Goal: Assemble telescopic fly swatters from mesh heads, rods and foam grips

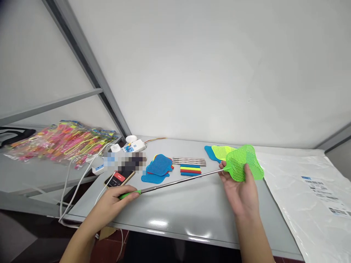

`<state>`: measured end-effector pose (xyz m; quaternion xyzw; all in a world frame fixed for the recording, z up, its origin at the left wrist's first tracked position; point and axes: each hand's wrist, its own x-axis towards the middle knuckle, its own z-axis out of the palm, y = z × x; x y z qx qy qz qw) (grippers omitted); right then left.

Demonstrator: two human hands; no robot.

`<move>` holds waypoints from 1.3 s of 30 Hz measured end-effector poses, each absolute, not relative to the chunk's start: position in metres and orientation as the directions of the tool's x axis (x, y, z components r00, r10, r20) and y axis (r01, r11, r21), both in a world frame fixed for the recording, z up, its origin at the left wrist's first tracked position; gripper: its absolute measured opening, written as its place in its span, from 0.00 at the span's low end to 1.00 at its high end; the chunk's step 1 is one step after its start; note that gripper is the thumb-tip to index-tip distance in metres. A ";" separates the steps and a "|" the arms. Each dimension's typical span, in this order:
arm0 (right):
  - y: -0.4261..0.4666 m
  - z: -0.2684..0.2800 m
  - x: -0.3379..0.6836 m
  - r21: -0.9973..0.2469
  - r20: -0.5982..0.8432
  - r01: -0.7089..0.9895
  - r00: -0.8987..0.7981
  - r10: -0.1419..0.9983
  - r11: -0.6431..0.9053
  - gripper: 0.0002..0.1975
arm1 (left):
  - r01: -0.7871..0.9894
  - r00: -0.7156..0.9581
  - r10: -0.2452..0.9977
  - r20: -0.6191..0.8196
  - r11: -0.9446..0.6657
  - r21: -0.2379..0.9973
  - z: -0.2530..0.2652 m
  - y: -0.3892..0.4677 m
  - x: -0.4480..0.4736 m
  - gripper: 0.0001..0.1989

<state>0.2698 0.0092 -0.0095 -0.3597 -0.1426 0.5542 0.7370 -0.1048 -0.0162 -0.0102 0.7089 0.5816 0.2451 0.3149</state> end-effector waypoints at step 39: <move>-0.003 -0.030 0.177 -0.869 -0.090 -0.492 0.053 0.994 -0.053 0.19 | 0.638 0.107 0.986 0.125 -0.164 0.752 -0.008 -0.017 -0.008 0.15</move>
